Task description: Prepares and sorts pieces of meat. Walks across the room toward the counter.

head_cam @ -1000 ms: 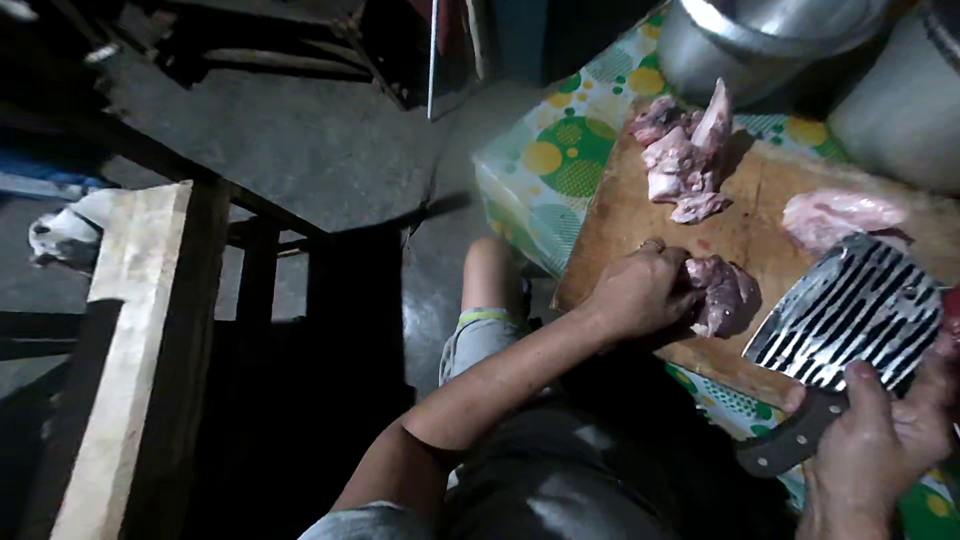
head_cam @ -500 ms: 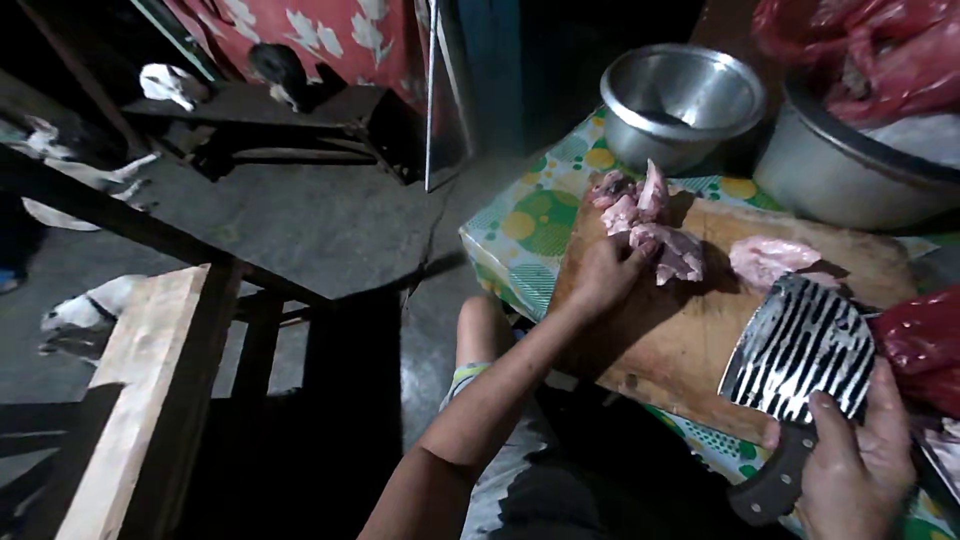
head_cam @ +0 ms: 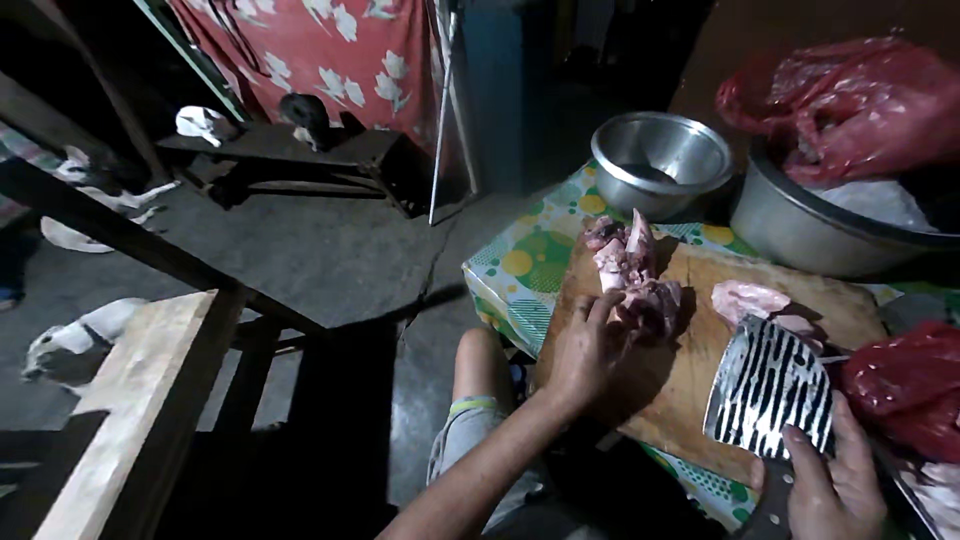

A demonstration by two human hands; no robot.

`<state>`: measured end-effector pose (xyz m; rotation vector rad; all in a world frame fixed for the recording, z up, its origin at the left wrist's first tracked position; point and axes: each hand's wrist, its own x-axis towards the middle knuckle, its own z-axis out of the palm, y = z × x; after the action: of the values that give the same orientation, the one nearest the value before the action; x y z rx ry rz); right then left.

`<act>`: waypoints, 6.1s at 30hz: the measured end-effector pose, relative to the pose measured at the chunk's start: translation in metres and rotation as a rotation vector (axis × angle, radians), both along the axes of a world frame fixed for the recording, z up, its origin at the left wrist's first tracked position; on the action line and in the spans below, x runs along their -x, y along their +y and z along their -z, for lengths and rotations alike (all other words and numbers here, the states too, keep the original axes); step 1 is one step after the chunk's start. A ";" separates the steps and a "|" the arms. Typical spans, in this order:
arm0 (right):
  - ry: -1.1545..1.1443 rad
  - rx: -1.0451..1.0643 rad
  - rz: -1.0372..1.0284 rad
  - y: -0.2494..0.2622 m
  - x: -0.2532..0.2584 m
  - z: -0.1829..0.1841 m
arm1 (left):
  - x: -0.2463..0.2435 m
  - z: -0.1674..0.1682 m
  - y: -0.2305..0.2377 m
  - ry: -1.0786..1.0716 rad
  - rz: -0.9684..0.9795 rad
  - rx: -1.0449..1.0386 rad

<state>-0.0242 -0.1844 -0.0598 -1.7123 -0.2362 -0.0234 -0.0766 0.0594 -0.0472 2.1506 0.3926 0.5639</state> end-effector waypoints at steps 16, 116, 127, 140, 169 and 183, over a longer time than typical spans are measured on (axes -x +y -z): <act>0.026 0.171 -0.097 -0.009 -0.012 0.005 | 0.030 0.027 -0.018 -0.045 0.120 0.046; -0.021 0.170 -0.148 -0.012 -0.022 0.015 | -0.112 -0.038 0.082 0.410 0.192 -0.320; 0.028 0.126 -0.122 -0.009 -0.017 0.012 | -0.060 0.014 0.076 0.229 0.302 -0.274; 0.068 0.121 -0.117 -0.006 -0.013 0.003 | -0.105 -0.001 0.099 0.085 0.036 -0.104; 0.157 0.101 -0.098 -0.015 -0.024 0.016 | -0.028 0.022 0.005 0.070 0.378 -0.623; 0.185 0.178 -0.070 -0.013 -0.022 0.009 | -0.090 -0.036 -0.050 0.254 0.347 -0.752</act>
<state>-0.0024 -0.1971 -0.0687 -1.8693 -0.1639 0.2126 0.0130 0.0095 -0.0113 2.9425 -0.0947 0.2501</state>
